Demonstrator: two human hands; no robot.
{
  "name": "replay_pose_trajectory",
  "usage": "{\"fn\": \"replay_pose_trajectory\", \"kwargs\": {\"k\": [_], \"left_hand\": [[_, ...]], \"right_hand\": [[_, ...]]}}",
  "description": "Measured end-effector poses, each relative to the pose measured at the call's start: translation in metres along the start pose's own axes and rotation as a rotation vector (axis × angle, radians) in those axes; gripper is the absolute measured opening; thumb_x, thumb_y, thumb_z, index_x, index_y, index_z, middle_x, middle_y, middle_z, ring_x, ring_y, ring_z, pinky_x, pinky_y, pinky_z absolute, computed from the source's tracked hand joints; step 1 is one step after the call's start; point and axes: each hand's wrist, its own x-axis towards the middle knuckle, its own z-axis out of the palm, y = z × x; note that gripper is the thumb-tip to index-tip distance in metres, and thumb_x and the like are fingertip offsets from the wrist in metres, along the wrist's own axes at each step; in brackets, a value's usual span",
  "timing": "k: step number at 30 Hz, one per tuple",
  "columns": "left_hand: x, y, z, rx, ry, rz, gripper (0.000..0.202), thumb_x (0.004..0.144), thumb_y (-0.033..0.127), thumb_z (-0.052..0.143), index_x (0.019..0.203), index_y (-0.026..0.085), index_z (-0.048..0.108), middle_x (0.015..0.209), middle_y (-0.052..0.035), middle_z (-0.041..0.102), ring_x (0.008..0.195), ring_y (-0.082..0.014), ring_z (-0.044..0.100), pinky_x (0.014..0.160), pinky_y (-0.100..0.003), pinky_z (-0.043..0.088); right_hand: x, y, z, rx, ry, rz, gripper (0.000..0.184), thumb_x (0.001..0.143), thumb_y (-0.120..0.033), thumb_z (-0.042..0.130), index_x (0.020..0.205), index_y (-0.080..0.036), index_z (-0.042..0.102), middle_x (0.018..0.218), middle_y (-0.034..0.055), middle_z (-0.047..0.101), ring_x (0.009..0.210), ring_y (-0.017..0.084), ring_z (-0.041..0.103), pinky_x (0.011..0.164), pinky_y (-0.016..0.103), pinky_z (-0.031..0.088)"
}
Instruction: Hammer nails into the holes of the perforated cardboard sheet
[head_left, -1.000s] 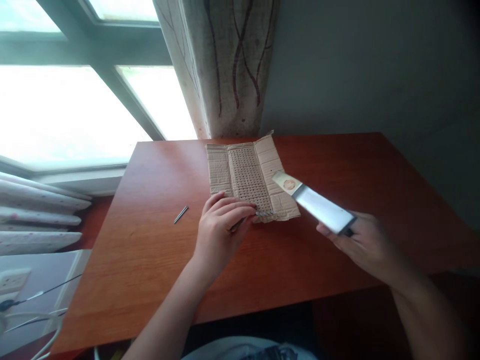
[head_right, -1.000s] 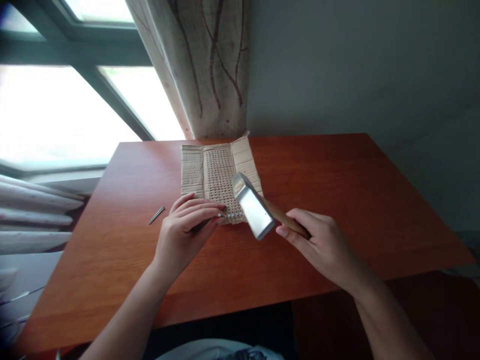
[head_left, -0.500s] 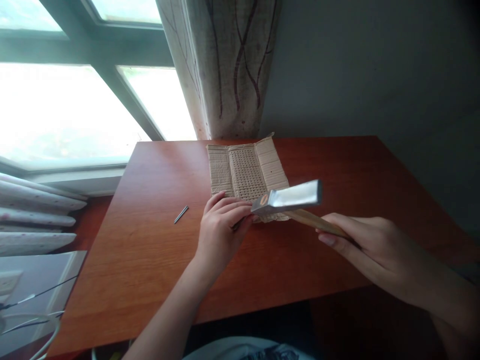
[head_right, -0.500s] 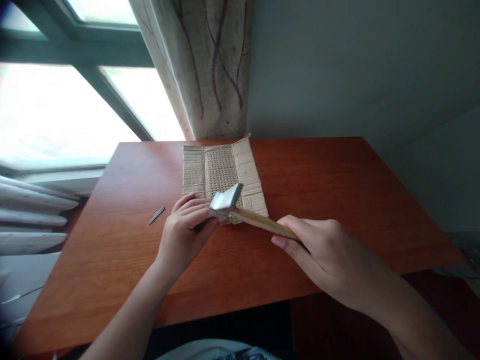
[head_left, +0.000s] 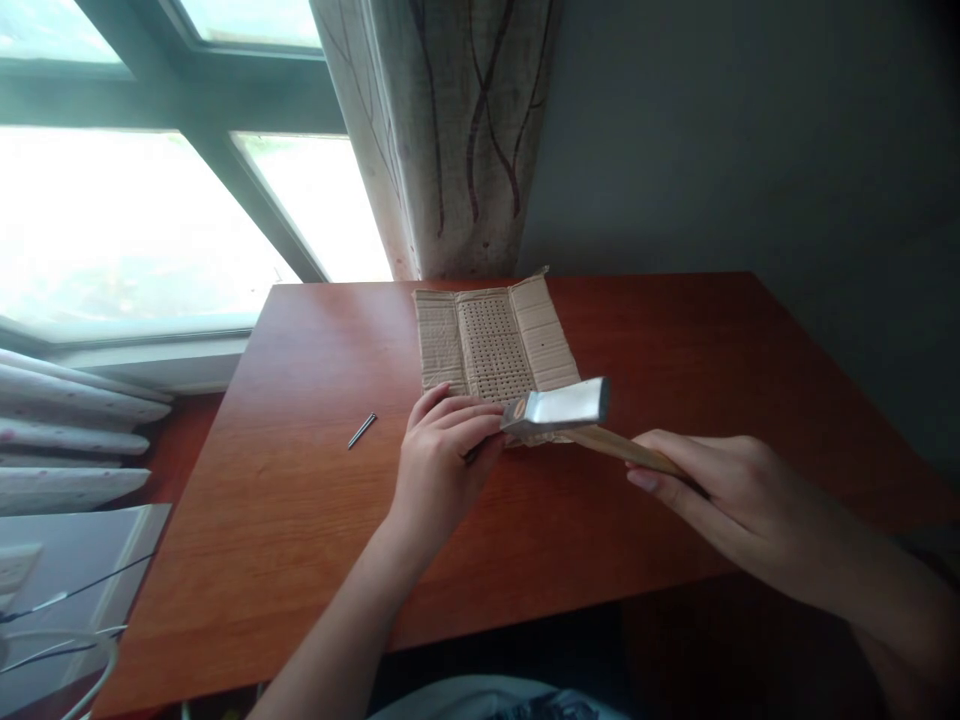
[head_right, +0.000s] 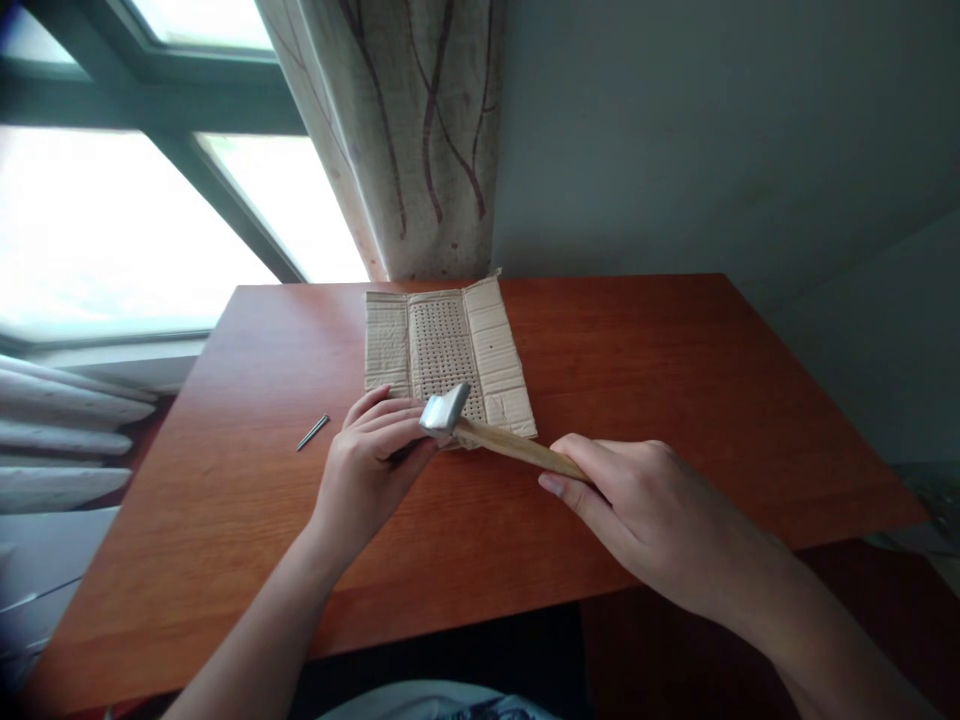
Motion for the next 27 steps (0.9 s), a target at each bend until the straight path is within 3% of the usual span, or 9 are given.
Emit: {"fn": "replay_pose_trajectory", "kwargs": {"k": [9, 18, 20, 24, 27], "left_hand": [[0.000, -0.001, 0.000, 0.023, -0.007, 0.008, 0.014, 0.093, 0.020, 0.066, 0.087, 0.027, 0.076, 0.101, 0.0001, 0.082, 0.096, -0.0204, 0.075, 0.112, -0.048, 0.043], [0.002, 0.003, -0.004, 0.012, -0.040, -0.007, 0.010, 0.092, 0.019, 0.067, 0.088, 0.026, 0.074, 0.101, 0.0003, 0.081, 0.097, -0.0211, 0.075, 0.112, -0.049, 0.042], [0.004, 0.004, -0.008, 0.013, -0.077, -0.020, 0.008, 0.089, 0.021, 0.070, 0.096, 0.026, 0.073, 0.103, -0.0005, 0.081, 0.097, -0.0218, 0.074, 0.114, -0.050, 0.041], [0.003, 0.005, -0.012, 0.029, -0.142, -0.039, 0.039, 0.085, 0.022, 0.072, 0.123, 0.025, 0.065, 0.112, -0.0025, 0.080, 0.100, -0.0231, 0.073, 0.119, -0.052, 0.038], [0.001, 0.002, -0.011, 0.045, -0.135, -0.040, 0.048, 0.086, 0.022, 0.071, 0.132, 0.025, 0.058, 0.114, -0.0030, 0.080, 0.104, -0.0242, 0.073, 0.118, -0.052, 0.039]], "right_hand": [[0.003, -0.002, 0.003, 0.008, -0.002, 0.003, 0.025, 0.104, -0.038, 0.053, 0.084, -0.025, 0.059, 0.068, -0.0026, 0.066, 0.056, 0.015, 0.062, 0.051, 0.027, 0.038], [0.000, -0.002, 0.003, 0.034, 0.017, 0.017, 0.019, 0.104, -0.036, 0.054, 0.093, -0.025, 0.064, 0.072, -0.0021, 0.067, 0.060, 0.015, 0.064, 0.052, 0.026, 0.041], [-0.001, -0.002, 0.004, 0.040, 0.026, 0.019, 0.019, 0.104, -0.037, 0.054, 0.092, -0.025, 0.065, 0.072, -0.0021, 0.068, 0.060, 0.015, 0.064, 0.052, 0.026, 0.041], [-0.002, -0.002, 0.004, 0.038, 0.019, 0.044, 0.018, 0.104, -0.037, 0.054, 0.094, -0.026, 0.064, 0.072, -0.0029, 0.067, 0.061, 0.014, 0.064, 0.053, 0.025, 0.043], [-0.001, -0.002, 0.003, 0.038, 0.020, 0.044, 0.019, 0.104, -0.037, 0.054, 0.092, -0.026, 0.063, 0.070, -0.0030, 0.066, 0.058, 0.014, 0.062, 0.052, 0.025, 0.043]]}}
